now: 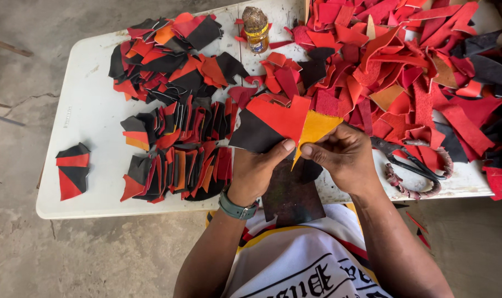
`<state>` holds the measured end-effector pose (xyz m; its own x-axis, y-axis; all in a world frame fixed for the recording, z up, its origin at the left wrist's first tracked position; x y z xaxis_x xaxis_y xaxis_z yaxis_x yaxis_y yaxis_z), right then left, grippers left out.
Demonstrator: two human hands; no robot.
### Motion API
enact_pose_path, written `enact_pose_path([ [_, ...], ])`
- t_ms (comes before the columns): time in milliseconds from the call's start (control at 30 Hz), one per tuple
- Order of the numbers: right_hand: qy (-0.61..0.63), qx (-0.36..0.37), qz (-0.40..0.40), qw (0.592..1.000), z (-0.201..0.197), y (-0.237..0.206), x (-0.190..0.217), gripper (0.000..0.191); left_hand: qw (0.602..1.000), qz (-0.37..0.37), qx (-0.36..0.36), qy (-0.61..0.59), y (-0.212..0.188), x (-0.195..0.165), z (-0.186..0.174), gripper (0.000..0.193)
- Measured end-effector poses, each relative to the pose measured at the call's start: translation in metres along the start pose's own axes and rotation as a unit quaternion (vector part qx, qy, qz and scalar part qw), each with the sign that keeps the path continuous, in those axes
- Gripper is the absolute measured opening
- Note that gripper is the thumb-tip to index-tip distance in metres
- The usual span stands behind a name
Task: The person sits at a workshop table and assembles a patchwork mosaic from red, black, orange and yellow leather scraps onto a dark backing board. They pick pieces one at a time, apply glue from a small jar with their fingers, press pieces onto the board to build a pattern, and occasionally cut a piece with scissors.
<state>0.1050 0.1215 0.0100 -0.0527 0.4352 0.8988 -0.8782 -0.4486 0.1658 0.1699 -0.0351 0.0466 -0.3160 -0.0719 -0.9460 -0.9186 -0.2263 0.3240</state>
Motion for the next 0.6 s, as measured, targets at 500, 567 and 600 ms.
enact_pose_path([
  [500, -0.069, 0.005, -0.017, 0.997, 0.008, 0.007, 0.004, 0.027, 0.988, 0.071, -0.1, 0.089, 0.001, -0.004, -0.003, 0.013],
  [567, -0.005, 0.017, 0.001, 1.0, 0.008, 0.006, 0.002, 0.032, 0.991, 0.053, -0.113, 0.048, 0.002, 0.003, -0.007, 0.012],
  [600, 0.004, 0.007, 0.02, 1.0, 0.005, 0.005, -0.002, 0.033, 0.996, 0.037, -0.085, 0.009, 0.004, 0.008, -0.004, 0.015],
])
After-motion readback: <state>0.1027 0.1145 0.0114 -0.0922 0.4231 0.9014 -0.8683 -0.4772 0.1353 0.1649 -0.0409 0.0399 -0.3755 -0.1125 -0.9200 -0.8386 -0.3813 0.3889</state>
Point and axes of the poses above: each hand's wrist, its own y-axis towards the middle knuckle, its own z-axis out of the palm, x = y × z, the point moved 9 cm from there along y, towards the middle knuckle, and after that the axes turned 13 degrees about y, right-handed, at the moved point
